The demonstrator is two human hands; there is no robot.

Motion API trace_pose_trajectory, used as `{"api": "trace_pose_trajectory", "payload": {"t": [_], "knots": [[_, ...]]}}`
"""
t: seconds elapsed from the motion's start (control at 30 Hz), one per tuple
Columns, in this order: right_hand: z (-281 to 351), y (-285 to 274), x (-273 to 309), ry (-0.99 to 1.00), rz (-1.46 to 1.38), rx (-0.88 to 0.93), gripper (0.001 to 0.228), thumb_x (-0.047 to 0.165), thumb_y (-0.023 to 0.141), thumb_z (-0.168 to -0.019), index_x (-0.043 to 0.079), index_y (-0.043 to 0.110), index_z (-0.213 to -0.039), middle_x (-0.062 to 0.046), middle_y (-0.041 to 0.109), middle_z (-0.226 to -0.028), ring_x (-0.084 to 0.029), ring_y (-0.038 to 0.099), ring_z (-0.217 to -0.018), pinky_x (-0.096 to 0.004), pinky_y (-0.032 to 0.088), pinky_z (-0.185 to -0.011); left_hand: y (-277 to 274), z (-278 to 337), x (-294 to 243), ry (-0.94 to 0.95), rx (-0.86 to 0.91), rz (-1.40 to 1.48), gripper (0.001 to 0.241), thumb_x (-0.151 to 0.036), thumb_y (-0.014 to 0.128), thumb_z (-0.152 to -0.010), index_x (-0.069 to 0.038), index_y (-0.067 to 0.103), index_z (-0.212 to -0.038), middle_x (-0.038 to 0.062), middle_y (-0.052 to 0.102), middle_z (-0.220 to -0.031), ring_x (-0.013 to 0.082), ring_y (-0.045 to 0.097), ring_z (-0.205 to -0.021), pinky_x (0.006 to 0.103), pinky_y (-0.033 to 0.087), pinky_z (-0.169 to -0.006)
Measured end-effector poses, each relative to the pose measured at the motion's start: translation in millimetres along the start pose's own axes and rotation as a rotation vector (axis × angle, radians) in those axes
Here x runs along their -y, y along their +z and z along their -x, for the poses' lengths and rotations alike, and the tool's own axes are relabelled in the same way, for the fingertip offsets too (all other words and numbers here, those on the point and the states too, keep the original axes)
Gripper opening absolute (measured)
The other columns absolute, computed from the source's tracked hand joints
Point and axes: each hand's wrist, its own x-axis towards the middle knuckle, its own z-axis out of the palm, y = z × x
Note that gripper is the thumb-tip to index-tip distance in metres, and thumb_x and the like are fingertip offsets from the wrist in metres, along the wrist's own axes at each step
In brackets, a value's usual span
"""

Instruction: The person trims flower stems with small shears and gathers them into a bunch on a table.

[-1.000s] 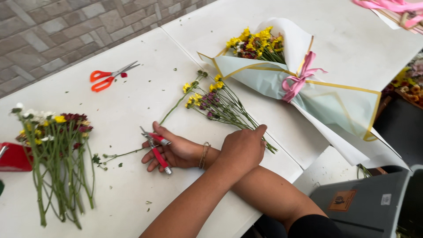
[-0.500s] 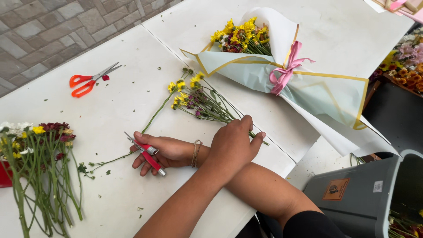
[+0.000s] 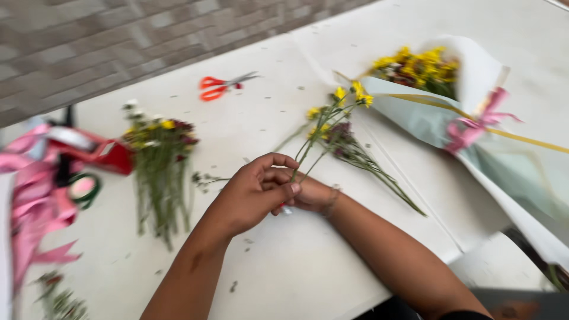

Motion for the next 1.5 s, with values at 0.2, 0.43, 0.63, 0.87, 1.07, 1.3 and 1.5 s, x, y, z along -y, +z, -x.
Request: {"api": "trace_pose_trajectory", "payload": {"t": [0.2,0.43,0.63,0.87,1.07,1.3,1.5], "knots": [[-5.5,7.9,-2.2,0.022,-0.025,-0.035,0.046,0.042,0.059,-0.099,-0.003,0.066,-0.095,-0.026,0.066,-0.072,-0.036,0.064,-0.053,-0.039,0.049,-0.041,-39.7,19.6,46.4,0.099,-0.065,0.284,0.056,-0.006,0.074,-0.088,0.001,0.050,-0.138,0.012,0.069,-0.088,0.0184,0.070,-0.072,0.0243,0.054,-0.057],[-2.8,-6.9,-1.7,-0.082,0.096,0.180,0.060,0.044,0.048,-0.101,-0.008,0.057,-0.129,-0.027,0.072,-0.110,-0.036,0.075,-0.086,-0.031,0.051,-0.053,-70.3,35.9,84.4,0.115,-0.232,0.195,0.046,-0.008,0.074,-0.090,0.001,0.066,-0.134,0.013,0.070,-0.092,0.0205,0.071,-0.086,0.0257,0.054,-0.067],[9.0,13.8,21.6,-0.074,0.525,0.345,0.083,0.047,0.075,-0.078,-0.014,0.059,-0.132,-0.026,0.074,-0.107,-0.028,0.074,-0.082,-0.029,0.051,-0.055,-88.1,44.7,117.0,0.096,-0.348,0.270,0.035,-0.013,0.080,-0.087,-0.004,0.074,-0.120,0.012,0.076,-0.096,0.0186,0.071,-0.090,0.0280,0.056,-0.073],[16.6,14.0,16.3,0.052,0.727,0.350,0.090,0.038,0.089,-0.061,-0.012,0.064,-0.132,-0.022,0.080,-0.103,-0.026,0.076,-0.083,-0.031,0.050,-0.059,-84.6,40.7,147.3,0.089,-0.305,0.369,0.033,-0.013,0.085,-0.082,-0.004,0.076,-0.114,0.009,0.074,-0.092,0.0169,0.073,-0.085,0.0265,0.057,-0.070],[19.7,41.0,22.8,0.062,0.851,0.305,0.089,0.032,0.094,-0.057,-0.012,0.067,-0.130,-0.017,0.077,-0.084,-0.023,0.071,-0.075,-0.031,0.047,-0.059,-73.5,37.4,148.4,0.110,-0.280,0.438,0.027,-0.010,0.084,-0.082,-0.002,0.077,-0.107,0.008,0.074,-0.088,0.0151,0.072,-0.081,0.0232,0.054,-0.064],[17.6,39.9,22.4,0.066,0.861,0.317,0.083,0.028,0.094,-0.057,-0.010,0.071,-0.127,-0.014,0.076,-0.074,-0.020,0.068,-0.070,-0.030,0.045,-0.057,-69.9,41.6,142.0,0.118,-0.256,0.401,0.023,-0.010,0.084,-0.082,-0.003,0.078,-0.103,0.008,0.074,-0.083,0.0122,0.071,-0.079,0.0224,0.052,-0.063],[17.8,41.5,20.9,0.096,0.807,0.325,0.075,0.019,0.090,-0.062,-0.010,0.070,-0.128,-0.017,0.080,-0.076,-0.019,0.067,-0.065,-0.030,0.043,-0.051,-67.9,40.4,146.3,0.127,-0.254,0.372,0.022,-0.011,0.084,-0.082,-0.004,0.079,-0.103,0.008,0.075,-0.083,0.0106,0.068,-0.078,0.0232,0.053,-0.067]]}}
